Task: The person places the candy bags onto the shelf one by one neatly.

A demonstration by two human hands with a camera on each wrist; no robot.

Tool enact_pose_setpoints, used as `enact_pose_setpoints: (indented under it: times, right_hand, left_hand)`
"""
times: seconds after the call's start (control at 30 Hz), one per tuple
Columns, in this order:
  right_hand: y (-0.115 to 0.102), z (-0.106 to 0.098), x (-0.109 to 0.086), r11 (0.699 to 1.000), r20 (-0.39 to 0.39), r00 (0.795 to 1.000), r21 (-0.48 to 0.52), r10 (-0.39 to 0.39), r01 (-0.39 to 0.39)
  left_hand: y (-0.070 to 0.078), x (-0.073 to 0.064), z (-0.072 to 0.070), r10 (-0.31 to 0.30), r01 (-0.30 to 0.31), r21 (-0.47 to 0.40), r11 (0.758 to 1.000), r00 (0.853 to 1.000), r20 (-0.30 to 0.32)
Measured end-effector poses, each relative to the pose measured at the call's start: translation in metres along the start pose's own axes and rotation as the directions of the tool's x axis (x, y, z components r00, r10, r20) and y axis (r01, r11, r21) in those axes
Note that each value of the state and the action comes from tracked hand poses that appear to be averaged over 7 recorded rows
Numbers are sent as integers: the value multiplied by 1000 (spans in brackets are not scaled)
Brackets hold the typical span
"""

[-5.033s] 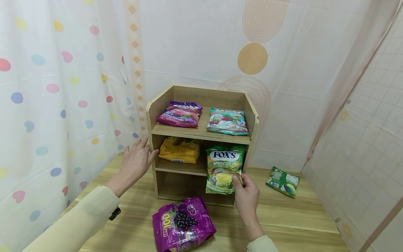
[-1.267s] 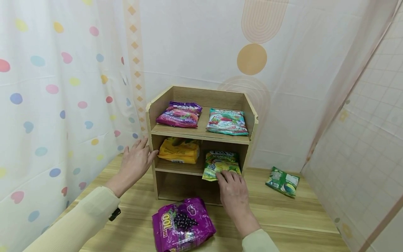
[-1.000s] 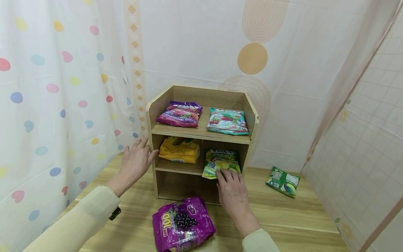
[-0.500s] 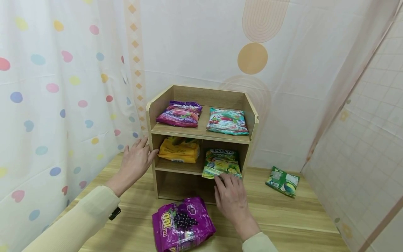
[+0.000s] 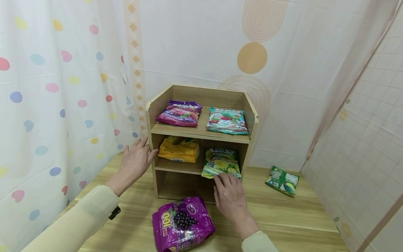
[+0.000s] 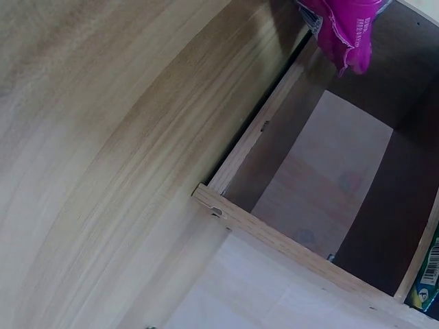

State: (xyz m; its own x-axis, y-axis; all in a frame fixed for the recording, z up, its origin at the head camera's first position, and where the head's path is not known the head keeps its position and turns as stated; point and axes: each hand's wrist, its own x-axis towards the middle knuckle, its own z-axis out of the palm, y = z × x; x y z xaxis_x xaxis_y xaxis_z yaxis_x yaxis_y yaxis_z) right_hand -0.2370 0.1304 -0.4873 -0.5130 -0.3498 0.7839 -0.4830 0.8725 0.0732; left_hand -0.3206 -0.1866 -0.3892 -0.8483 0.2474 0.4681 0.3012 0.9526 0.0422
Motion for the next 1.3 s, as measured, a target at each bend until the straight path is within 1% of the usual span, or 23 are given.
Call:
enact_pose_setpoints:
  times: [0.1,0.27,0.53,0.97,1.3]
  right_hand:
    - [0,1,0,1000,7,1000,-3,2,-2]
    - [-1,1,0,1000,23,1000,-20,8,-7]
    - [-2,0,-3,1000,-22,1000,-26,-16,16]
    - [-3,2,-2,1000,56,998,-16,13,-12]
    - [-2,5,0,1000,85,996,-10,27,-26]
  left_hand:
    - [0,0,0,-1,1,0,1000,1000,3]
    - [0,0,0,8,-8,7,1000,1000,-9]
    - [0,0,0,9,-9,11,1000,1000,-7]
    - [0,0,1,13,-13,12,1000,1000,-23]
    - [0,0,1,-3,3,2,1000,1000,6]
